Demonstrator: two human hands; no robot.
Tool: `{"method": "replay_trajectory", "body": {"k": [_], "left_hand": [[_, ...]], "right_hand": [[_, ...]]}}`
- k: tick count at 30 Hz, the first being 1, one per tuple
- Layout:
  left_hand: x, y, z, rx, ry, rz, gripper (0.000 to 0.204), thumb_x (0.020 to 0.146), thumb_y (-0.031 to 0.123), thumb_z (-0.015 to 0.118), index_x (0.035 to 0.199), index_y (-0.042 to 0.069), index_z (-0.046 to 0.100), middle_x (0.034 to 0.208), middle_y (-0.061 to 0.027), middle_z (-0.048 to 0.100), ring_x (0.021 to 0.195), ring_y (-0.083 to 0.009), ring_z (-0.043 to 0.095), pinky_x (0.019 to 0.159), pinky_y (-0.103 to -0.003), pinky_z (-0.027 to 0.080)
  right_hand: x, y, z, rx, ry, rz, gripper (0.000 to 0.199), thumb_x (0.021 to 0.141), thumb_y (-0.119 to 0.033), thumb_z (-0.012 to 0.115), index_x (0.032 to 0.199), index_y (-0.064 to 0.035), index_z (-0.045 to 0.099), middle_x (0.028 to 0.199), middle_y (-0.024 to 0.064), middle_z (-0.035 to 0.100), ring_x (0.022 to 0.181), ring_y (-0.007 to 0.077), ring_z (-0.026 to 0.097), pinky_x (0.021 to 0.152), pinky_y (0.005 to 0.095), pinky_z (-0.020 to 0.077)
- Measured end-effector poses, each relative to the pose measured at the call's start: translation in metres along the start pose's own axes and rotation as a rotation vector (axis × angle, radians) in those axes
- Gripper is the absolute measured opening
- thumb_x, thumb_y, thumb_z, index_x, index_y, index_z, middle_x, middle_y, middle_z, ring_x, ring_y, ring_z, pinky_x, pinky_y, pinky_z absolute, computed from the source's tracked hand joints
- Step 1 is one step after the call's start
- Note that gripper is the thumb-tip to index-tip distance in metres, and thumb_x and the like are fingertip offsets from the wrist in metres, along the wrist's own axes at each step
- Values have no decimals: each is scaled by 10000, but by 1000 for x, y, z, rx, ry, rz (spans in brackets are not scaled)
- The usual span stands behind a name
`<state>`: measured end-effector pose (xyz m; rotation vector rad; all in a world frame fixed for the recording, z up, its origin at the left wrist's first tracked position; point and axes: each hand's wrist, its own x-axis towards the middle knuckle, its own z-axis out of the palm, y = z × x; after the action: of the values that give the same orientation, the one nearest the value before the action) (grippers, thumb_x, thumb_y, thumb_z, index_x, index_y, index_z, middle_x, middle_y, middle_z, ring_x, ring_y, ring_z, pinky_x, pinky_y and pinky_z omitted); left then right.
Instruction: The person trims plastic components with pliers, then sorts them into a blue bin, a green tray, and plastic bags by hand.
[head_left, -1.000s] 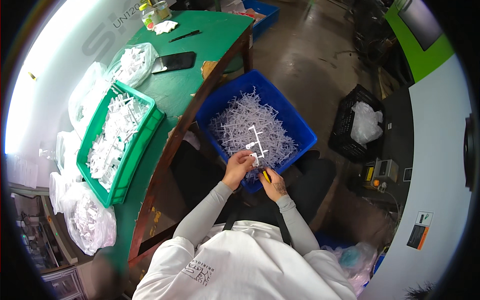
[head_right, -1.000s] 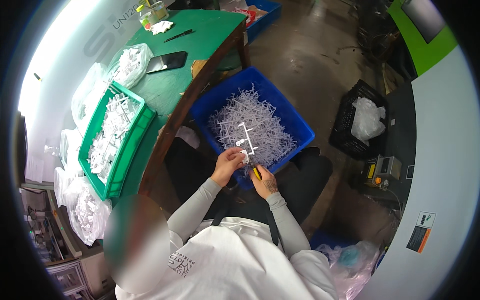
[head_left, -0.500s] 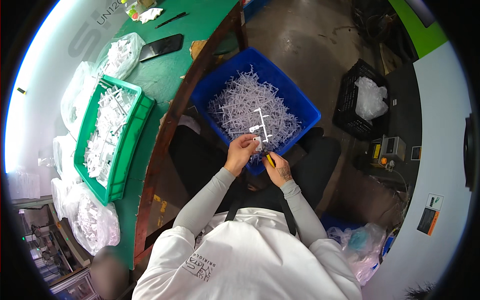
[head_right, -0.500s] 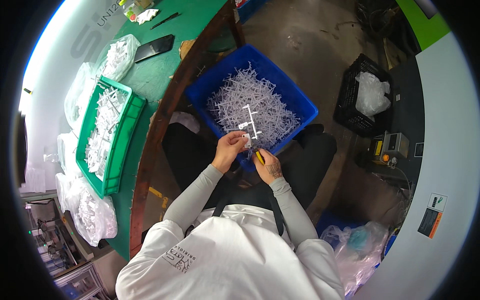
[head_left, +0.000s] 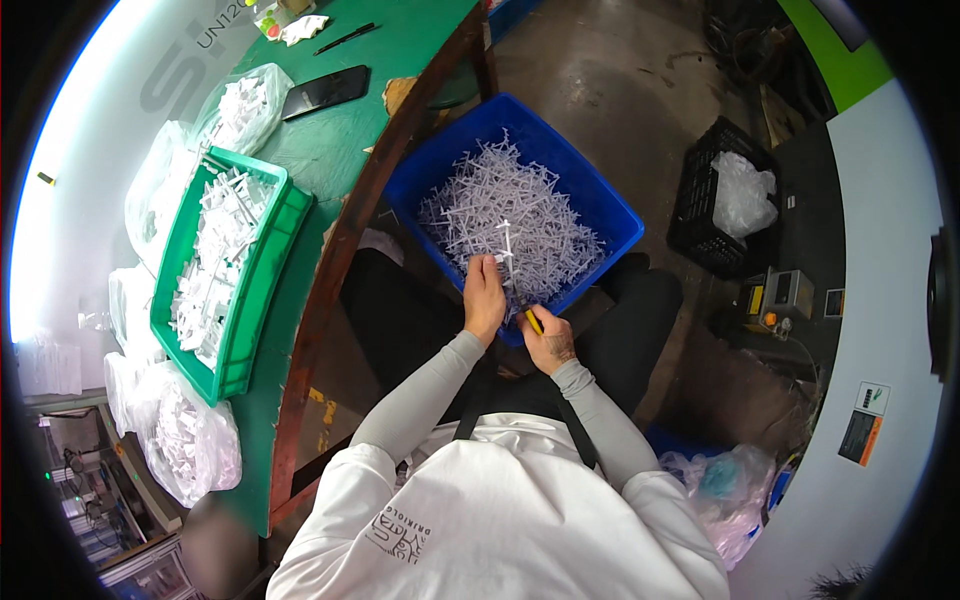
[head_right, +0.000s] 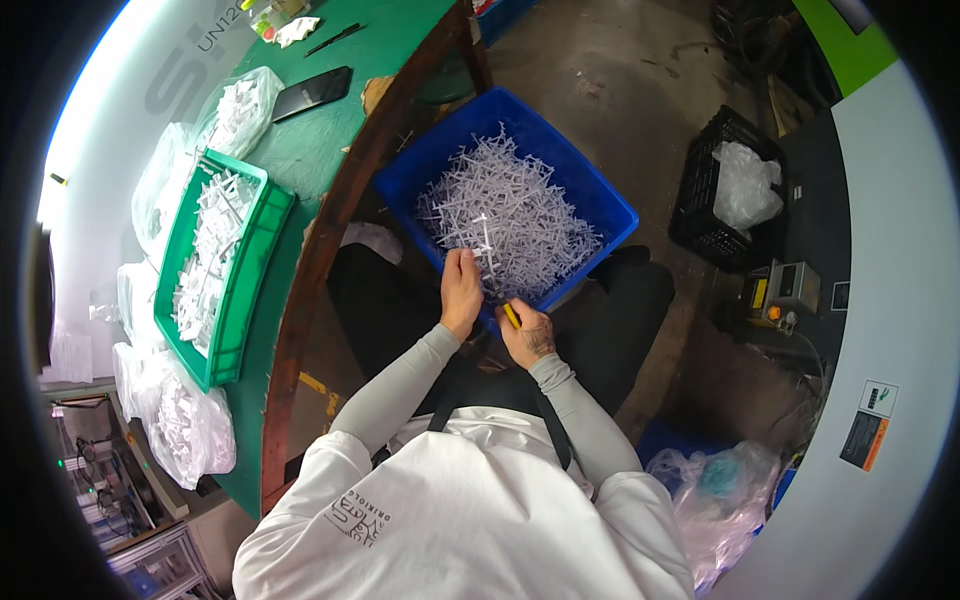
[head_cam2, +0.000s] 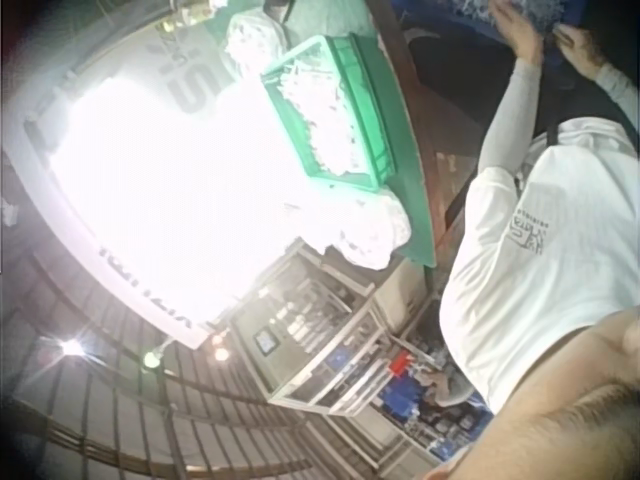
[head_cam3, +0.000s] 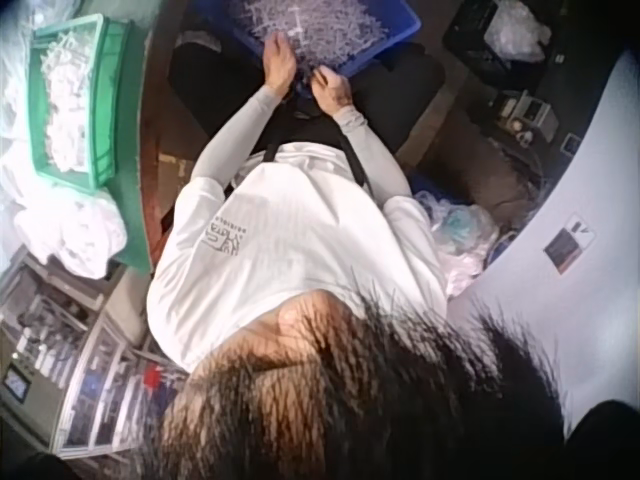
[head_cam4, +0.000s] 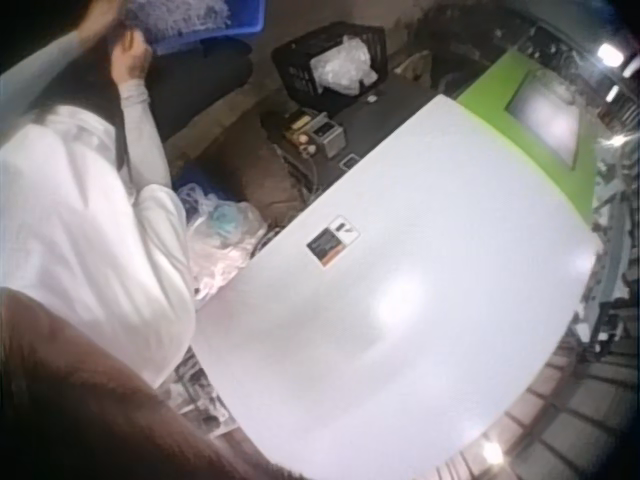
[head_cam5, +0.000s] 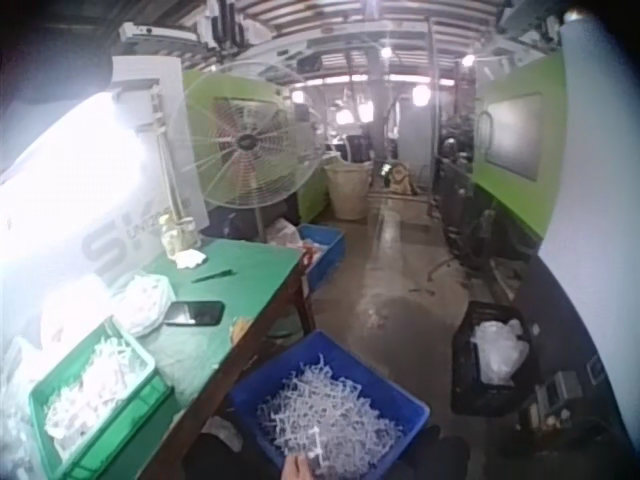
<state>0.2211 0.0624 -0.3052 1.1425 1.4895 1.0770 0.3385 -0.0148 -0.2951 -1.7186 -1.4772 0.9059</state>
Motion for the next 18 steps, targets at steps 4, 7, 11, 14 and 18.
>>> {"method": "replay_trajectory", "body": {"k": [4, 7, 11, 14, 18], "left_hand": [[-1, 9, -5, -77, -91, -106, 260, 970, 246, 455, 878, 18, 538, 673, -8, 474, 629, -92, 435, 588, -257, 374], [-7, 20, -2, -195, -189, -211, 227, 962, 236, 474, 860, 47, 547, 661, 31, 458, 584, -41, 396, 524, -207, 330], [-9, 24, -4, -262, -221, -298, 227, 962, 245, 473, 854, 58, 542, 663, 32, 463, 536, -38, 387, 458, -204, 313], [-10, 26, -3, -266, -253, -299, 231, 960, 258, 476, 855, 62, 541, 665, 32, 466, 518, -40, 385, 441, -202, 310], [-10, 23, -8, -266, -285, -337, 237, 958, 273, 480, 865, 65, 545, 671, 26, 475, 497, -45, 388, 429, -207, 317]], "right_hand": [[11, 12, -4, 26, 60, -26, 212, 852, -240, 619, 858, -32, 581, 703, 162, 603, 641, 334, 599, 561, 356, 453], [16, 19, -4, 127, 26, 0, 203, 848, -223, 623, 892, -27, 590, 731, 150, 616, 633, 292, 603, 574, 338, 453], [13, 17, -4, 83, 49, -37, 196, 844, -201, 623, 919, -22, 598, 753, 143, 624, 633, 261, 602, 582, 323, 452], [12, 21, -4, 84, 15, 8, 197, 841, -198, 623, 926, -22, 604, 757, 150, 624, 640, 265, 604, 585, 324, 452], [12, 15, -5, 80, 7, 23, 184, 839, -198, 623, 895, -24, 607, 735, 141, 625, 639, 265, 613, 580, 329, 453]]}}
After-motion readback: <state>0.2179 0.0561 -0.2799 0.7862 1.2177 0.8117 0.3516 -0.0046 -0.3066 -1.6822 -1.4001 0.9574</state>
